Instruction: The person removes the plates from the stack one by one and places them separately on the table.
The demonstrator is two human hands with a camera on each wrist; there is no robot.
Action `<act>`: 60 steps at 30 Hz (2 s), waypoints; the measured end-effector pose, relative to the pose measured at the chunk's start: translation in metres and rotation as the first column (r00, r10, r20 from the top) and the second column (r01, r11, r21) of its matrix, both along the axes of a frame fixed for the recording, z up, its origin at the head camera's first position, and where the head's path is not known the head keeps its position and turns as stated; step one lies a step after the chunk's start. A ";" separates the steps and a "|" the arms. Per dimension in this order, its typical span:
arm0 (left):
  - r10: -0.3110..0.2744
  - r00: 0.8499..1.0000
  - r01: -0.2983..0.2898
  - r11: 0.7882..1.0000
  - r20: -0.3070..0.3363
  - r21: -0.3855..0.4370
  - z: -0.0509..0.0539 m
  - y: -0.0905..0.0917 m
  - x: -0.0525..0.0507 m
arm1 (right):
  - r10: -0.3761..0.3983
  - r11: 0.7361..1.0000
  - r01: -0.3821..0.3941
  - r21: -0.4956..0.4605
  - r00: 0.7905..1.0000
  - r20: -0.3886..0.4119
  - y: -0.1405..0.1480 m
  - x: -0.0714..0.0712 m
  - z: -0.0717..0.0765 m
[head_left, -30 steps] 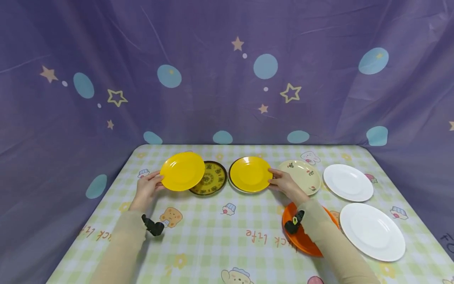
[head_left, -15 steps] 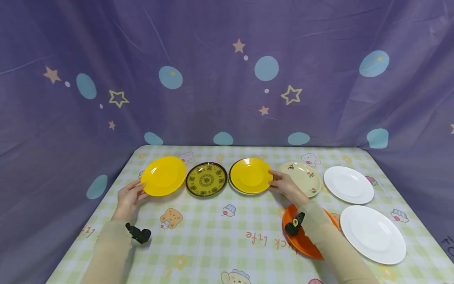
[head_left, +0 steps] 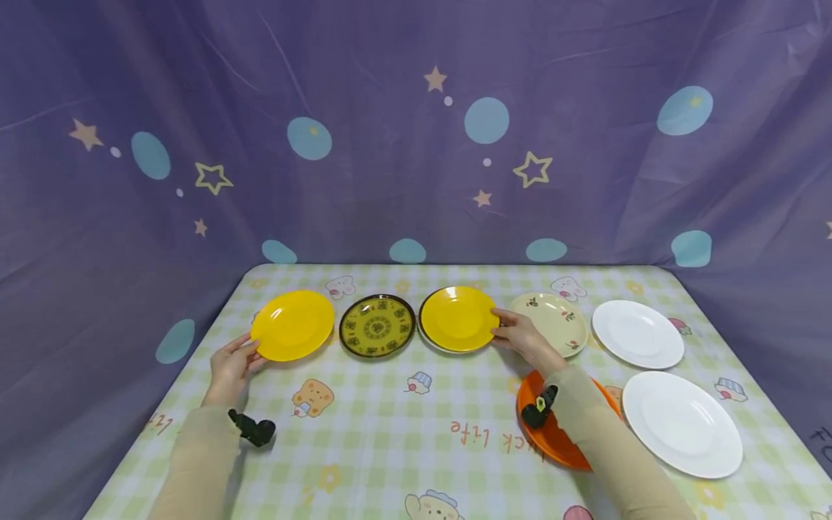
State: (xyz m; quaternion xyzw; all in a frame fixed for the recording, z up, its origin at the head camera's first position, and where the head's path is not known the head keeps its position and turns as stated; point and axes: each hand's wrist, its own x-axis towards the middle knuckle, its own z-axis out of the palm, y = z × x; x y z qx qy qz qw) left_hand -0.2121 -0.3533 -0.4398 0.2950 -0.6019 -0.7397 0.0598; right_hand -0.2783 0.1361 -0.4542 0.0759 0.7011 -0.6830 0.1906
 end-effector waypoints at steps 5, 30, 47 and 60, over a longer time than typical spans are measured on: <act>0.023 1.000 -0.024 0.998 0.020 0.050 -0.004 0.000 -0.003 | 0.012 1.000 -0.012 -0.016 1.000 -0.002 0.001 -0.001 0.000; 0.049 0.997 -0.046 0.998 0.065 -0.043 -0.012 0.009 -0.012 | 0.024 0.999 -0.025 -0.042 0.999 -0.027 0.000 0.002 0.003; 0.112 0.993 -0.098 0.963 0.042 -0.252 -0.023 0.009 -0.019 | 0.011 0.999 -0.012 -0.035 1.000 -0.020 -0.001 0.002 0.003; 0.119 0.992 -0.121 0.915 -0.029 -0.386 -0.011 0.010 -0.022 | 0.013 1.000 -0.013 0.000 1.000 -0.015 -0.002 0.004 0.004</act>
